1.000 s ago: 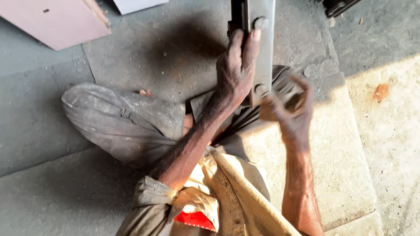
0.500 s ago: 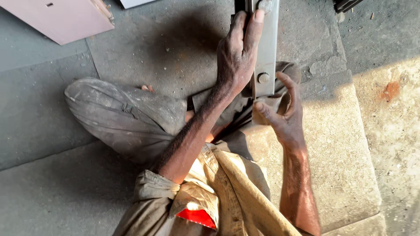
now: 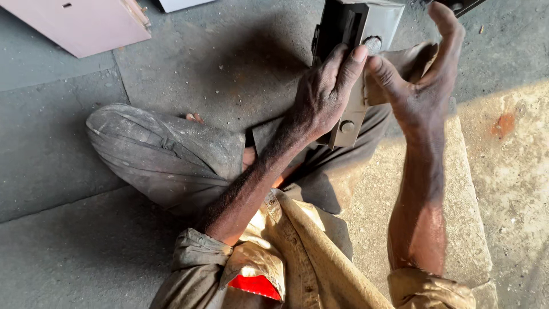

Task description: The person sits on the floor and sands rectangular metal pieces using a sanding block. They hold each piece with one hand and rub the sanding block over the surfaces and edges, flipping the pieces to work on different sides.

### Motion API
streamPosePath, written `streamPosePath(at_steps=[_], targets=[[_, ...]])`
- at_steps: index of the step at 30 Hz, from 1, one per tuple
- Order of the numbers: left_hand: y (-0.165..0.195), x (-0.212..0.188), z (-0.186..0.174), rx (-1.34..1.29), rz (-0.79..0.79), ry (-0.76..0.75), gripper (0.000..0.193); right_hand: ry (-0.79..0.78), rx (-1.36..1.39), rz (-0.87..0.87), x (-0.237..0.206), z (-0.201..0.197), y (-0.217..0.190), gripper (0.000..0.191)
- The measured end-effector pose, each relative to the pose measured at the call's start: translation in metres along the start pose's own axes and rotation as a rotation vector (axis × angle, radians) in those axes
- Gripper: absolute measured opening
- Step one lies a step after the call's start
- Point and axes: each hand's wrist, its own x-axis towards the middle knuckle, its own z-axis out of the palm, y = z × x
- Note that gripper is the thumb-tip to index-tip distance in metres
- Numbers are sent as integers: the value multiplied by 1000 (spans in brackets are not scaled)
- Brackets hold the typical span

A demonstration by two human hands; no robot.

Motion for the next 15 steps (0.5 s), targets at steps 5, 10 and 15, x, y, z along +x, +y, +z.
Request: streamPosePath(at_steps=[5, 10, 15], targets=[[-5, 2, 4, 61, -23, 38, 61, -406, 280, 307, 6, -11, -14, 116], [-12, 5, 3, 22, -13, -4, 62, -244, 30, -128, 8, -11, -15, 100], [-14, 3, 12, 145, -92, -39, 72, -354, 114, -40, 13, -7, -18, 100]])
